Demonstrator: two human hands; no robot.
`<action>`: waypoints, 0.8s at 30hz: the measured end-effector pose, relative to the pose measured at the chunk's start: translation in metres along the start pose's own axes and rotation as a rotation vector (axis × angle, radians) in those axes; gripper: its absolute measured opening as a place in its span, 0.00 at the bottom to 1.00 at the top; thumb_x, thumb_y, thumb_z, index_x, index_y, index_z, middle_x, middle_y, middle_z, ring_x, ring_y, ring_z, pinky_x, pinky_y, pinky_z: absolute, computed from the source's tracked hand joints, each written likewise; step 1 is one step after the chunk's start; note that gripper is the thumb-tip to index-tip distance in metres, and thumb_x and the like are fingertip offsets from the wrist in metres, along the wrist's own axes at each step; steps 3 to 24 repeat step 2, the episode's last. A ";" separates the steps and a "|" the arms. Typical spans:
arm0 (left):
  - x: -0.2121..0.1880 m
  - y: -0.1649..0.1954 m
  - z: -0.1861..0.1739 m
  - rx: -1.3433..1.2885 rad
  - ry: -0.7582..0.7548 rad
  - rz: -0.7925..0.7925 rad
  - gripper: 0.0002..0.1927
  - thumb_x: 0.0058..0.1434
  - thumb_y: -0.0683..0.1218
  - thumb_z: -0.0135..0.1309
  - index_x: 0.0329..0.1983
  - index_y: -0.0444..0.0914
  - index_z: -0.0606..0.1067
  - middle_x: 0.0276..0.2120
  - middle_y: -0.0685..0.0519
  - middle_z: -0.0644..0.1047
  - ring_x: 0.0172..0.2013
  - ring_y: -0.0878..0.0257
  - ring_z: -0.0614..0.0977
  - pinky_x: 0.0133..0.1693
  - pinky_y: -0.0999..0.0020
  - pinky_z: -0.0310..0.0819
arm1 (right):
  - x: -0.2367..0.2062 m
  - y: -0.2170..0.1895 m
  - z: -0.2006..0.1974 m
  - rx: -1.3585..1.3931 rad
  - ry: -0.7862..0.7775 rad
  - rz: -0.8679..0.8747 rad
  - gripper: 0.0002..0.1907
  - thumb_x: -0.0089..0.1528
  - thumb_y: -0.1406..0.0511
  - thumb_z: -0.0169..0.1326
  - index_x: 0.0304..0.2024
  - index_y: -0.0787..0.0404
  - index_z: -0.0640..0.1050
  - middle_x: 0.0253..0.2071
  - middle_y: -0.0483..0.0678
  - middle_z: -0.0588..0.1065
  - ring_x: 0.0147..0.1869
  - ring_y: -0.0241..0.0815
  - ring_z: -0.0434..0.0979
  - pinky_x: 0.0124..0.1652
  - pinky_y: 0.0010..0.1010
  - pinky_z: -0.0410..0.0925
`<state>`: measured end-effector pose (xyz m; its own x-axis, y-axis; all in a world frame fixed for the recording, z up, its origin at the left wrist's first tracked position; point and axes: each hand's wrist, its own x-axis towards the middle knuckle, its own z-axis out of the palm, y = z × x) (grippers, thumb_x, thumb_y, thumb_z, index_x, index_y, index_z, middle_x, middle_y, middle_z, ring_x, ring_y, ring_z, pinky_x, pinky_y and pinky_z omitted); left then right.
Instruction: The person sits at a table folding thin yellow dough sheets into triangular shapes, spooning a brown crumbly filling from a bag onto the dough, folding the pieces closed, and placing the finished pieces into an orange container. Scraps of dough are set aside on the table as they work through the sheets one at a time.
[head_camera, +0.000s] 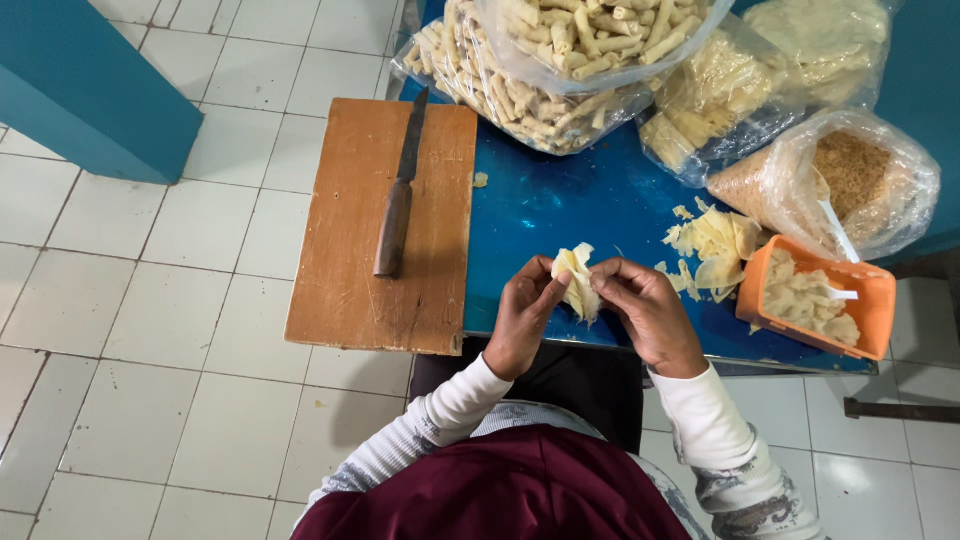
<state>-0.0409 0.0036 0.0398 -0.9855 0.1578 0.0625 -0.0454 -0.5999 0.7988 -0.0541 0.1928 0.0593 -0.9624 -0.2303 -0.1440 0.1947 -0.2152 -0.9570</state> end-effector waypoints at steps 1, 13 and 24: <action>-0.001 0.001 -0.001 0.008 0.003 -0.004 0.09 0.72 0.45 0.55 0.45 0.34 0.72 0.37 0.56 0.77 0.38 0.72 0.76 0.42 0.75 0.69 | 0.000 0.004 -0.002 0.020 0.003 0.005 0.08 0.68 0.64 0.59 0.43 0.64 0.80 0.38 0.42 0.75 0.41 0.30 0.72 0.44 0.25 0.68; -0.001 0.002 -0.001 0.017 0.006 -0.009 0.09 0.72 0.46 0.55 0.45 0.34 0.72 0.37 0.56 0.77 0.39 0.72 0.75 0.42 0.75 0.69 | 0.001 0.007 -0.004 0.077 -0.007 0.019 0.07 0.69 0.65 0.58 0.44 0.64 0.80 0.38 0.42 0.76 0.42 0.31 0.73 0.46 0.27 0.69; -0.001 0.002 -0.001 0.017 0.006 -0.009 0.09 0.72 0.46 0.55 0.45 0.34 0.72 0.37 0.56 0.77 0.39 0.72 0.75 0.42 0.75 0.69 | 0.001 0.007 -0.004 0.077 -0.007 0.019 0.07 0.69 0.65 0.58 0.44 0.64 0.80 0.38 0.42 0.76 0.42 0.31 0.73 0.46 0.27 0.69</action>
